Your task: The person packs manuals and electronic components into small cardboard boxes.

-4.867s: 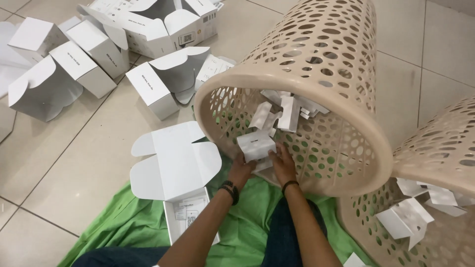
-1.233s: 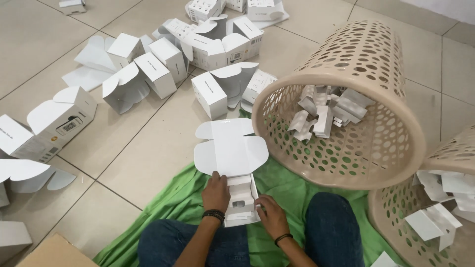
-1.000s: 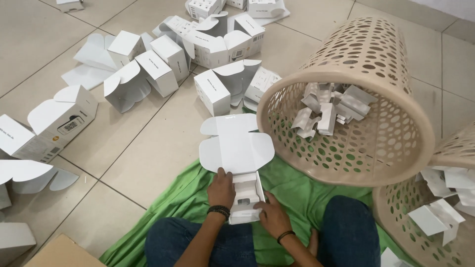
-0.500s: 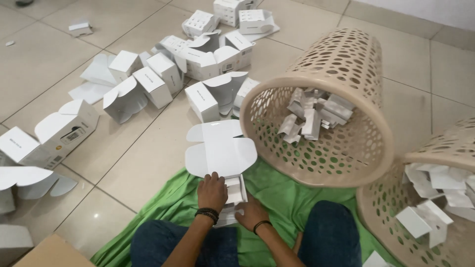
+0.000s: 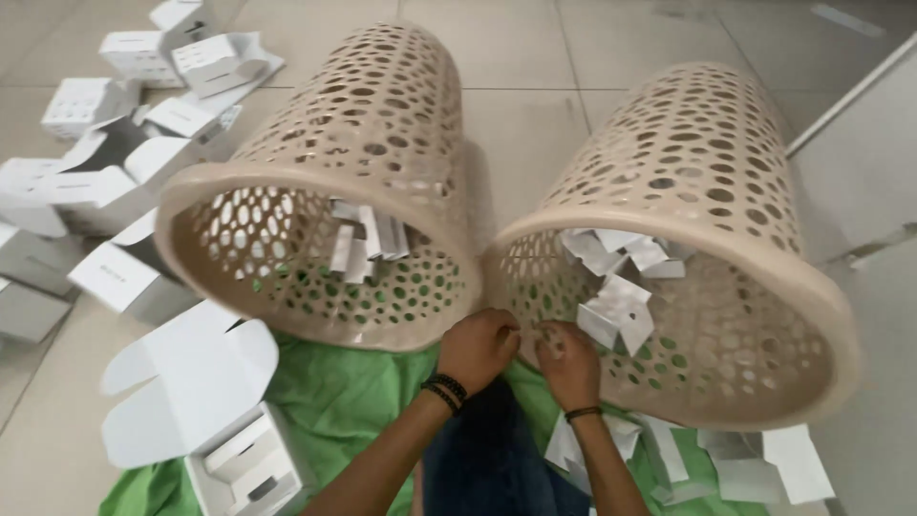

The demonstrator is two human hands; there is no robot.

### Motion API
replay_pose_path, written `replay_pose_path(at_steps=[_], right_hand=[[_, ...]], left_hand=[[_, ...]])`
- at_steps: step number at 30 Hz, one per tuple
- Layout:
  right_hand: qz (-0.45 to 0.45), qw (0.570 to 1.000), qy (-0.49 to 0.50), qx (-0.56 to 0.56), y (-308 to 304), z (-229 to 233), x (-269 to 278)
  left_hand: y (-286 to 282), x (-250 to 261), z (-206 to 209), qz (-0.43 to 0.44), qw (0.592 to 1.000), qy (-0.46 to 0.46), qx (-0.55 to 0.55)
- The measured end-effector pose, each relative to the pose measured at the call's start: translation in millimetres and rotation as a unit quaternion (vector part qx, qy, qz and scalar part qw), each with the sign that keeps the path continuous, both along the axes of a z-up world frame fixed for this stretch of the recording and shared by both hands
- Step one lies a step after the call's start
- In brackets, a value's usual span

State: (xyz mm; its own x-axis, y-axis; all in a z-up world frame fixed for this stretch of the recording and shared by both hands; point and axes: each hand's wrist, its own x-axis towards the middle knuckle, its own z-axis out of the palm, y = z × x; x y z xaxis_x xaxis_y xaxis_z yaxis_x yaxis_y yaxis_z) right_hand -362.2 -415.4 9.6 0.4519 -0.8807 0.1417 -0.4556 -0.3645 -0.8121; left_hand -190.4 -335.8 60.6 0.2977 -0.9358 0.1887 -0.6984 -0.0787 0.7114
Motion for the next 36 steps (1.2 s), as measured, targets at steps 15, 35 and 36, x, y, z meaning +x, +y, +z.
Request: replay_pose_path(at_steps=[15, 35, 36], right_hand=[[-0.144, 0.964, 0.028, -0.224, 32.6, 70.2, 7.0], [0.466, 0.853, -0.038, 0.233, 138.0, 52.9, 213.4], [0.48, 0.829, -0.051, 0.284, 141.8, 46.6, 223.0]], left_hand=[[42.9, -5.9, 23.8, -0.09, 0.993, 0.044, -0.064], [336.4, 198.3, 33.3, 0.181, 0.879, 0.438, -0.049], [345.7, 202.8, 25.6, 0.188, 0.893, 0.408, 0.0]])
